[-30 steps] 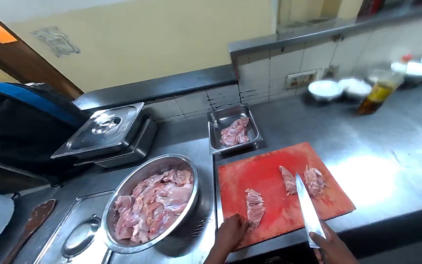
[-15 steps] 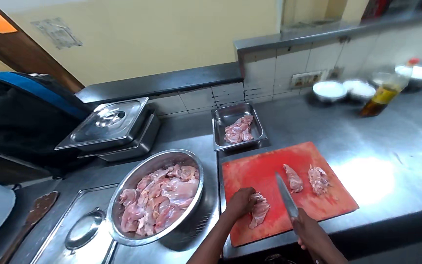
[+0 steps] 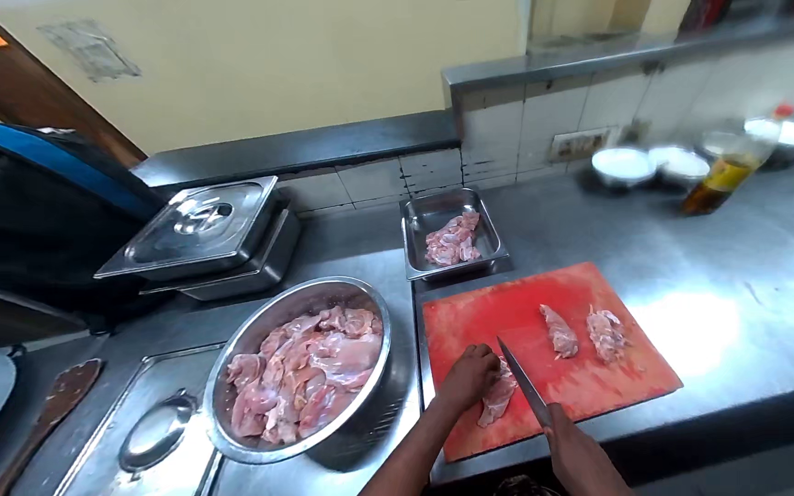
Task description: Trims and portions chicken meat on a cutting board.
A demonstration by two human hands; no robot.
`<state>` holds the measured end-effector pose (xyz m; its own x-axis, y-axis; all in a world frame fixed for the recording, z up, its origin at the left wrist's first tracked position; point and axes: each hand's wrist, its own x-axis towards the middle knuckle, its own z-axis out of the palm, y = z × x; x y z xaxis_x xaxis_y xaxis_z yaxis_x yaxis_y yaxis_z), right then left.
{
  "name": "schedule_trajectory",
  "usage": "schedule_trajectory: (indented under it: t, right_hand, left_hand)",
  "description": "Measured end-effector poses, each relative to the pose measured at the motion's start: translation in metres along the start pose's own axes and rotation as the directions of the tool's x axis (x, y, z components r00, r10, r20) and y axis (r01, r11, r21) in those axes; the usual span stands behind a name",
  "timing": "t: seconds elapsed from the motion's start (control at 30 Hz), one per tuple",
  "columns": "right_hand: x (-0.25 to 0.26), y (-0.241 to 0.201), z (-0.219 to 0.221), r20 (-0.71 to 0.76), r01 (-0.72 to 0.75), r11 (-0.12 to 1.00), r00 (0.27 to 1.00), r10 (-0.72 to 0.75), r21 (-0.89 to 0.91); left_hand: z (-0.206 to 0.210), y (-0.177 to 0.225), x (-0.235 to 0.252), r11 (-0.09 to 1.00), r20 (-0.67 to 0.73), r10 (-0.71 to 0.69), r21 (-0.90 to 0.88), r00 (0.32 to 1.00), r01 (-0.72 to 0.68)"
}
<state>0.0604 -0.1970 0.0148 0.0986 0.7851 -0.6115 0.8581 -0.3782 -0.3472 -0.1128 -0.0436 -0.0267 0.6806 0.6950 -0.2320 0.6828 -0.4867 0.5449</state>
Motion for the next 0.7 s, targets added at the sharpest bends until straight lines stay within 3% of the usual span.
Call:
schedule_trajectory:
  t: [0.27,0.43,0.6,0.7]
  right_hand:
    - [-0.025,-0.018,0.010,0.083,-0.071,0.996,0.994,0.075,-0.057]
    - [0.010,-0.038,0.013,0.069,-0.110,0.989,0.991,0.117,-0.095]
    - [0.056,-0.066,-0.005,-0.003,0.004,0.998,1.000,-0.004,-0.068]
    - [0.055,-0.061,-0.004,0.007,0.003,0.999,1.000,-0.003,-0.054]
  left_hand:
    - [0.009,0.004,-0.002,1.000,-0.029,-0.015,-0.019,0.999,0.014]
    - [0.014,0.003,-0.006,0.999,-0.089,0.007,-0.043,0.996,-0.011]
    - [0.016,0.003,-0.009,0.998,-0.142,0.033,-0.047,0.989,-0.040]
    - [0.016,0.003,-0.011,0.999,-0.120,0.018,-0.041,0.993,-0.023]
